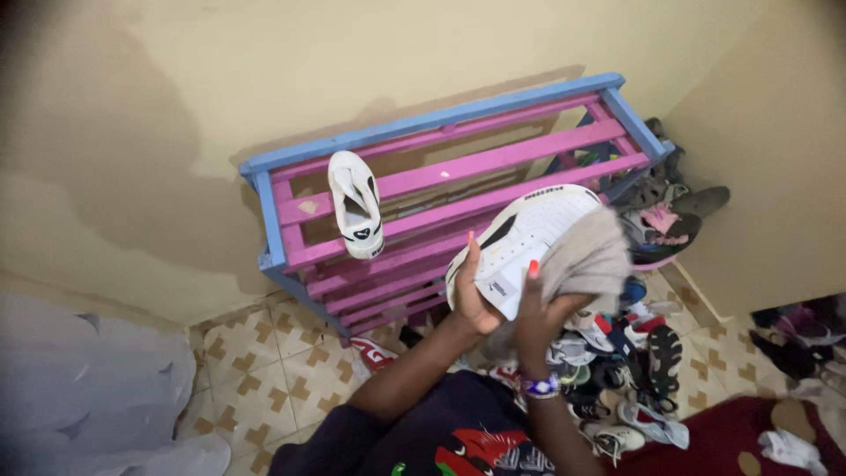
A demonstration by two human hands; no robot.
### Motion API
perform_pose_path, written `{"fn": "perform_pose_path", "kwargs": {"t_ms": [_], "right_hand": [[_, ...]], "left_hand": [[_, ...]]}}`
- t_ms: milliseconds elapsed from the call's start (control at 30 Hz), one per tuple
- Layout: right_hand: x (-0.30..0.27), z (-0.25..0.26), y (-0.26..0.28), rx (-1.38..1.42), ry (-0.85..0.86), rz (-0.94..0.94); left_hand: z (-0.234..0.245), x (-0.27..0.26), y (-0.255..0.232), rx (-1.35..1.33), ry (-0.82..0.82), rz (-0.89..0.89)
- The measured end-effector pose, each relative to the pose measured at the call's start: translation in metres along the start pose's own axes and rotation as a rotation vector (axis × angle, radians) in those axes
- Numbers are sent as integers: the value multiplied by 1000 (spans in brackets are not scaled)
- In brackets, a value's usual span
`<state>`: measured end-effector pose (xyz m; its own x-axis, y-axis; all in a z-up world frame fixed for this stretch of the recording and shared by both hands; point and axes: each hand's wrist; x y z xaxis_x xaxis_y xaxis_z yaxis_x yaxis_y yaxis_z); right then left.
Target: The person places socks inside a pair of white sneakers and then positions them onto a colorful wooden shoe rack.
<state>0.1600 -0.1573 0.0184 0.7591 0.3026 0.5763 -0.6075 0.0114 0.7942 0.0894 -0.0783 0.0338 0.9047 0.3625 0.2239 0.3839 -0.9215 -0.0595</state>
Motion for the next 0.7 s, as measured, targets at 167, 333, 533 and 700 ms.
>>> {"fn": "perform_pose_path", "kwargs": {"t_ms": [167,333,533,700], "right_hand": [[37,5,-15,307,12,-172],[122,22,-46,686,39,-254],[17,7,-33,816,169,-455],[11,1,-61,1298,266,-747]], "left_hand": [[25,-7,3,108,-211,40],[31,-14,12,-39,-117,114],[62,-16,4,78,-206,121],[36,-33,24,681,-209,108]]}}
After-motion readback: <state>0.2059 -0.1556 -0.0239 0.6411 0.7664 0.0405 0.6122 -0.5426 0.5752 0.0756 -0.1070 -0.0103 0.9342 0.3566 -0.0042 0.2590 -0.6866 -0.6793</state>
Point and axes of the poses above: each hand's wrist, its own x-axis towards the middle knuckle, its own z-axis out of the back of the hand, y = z × x, and after that the axes turned 5 degrees about z, right-handed
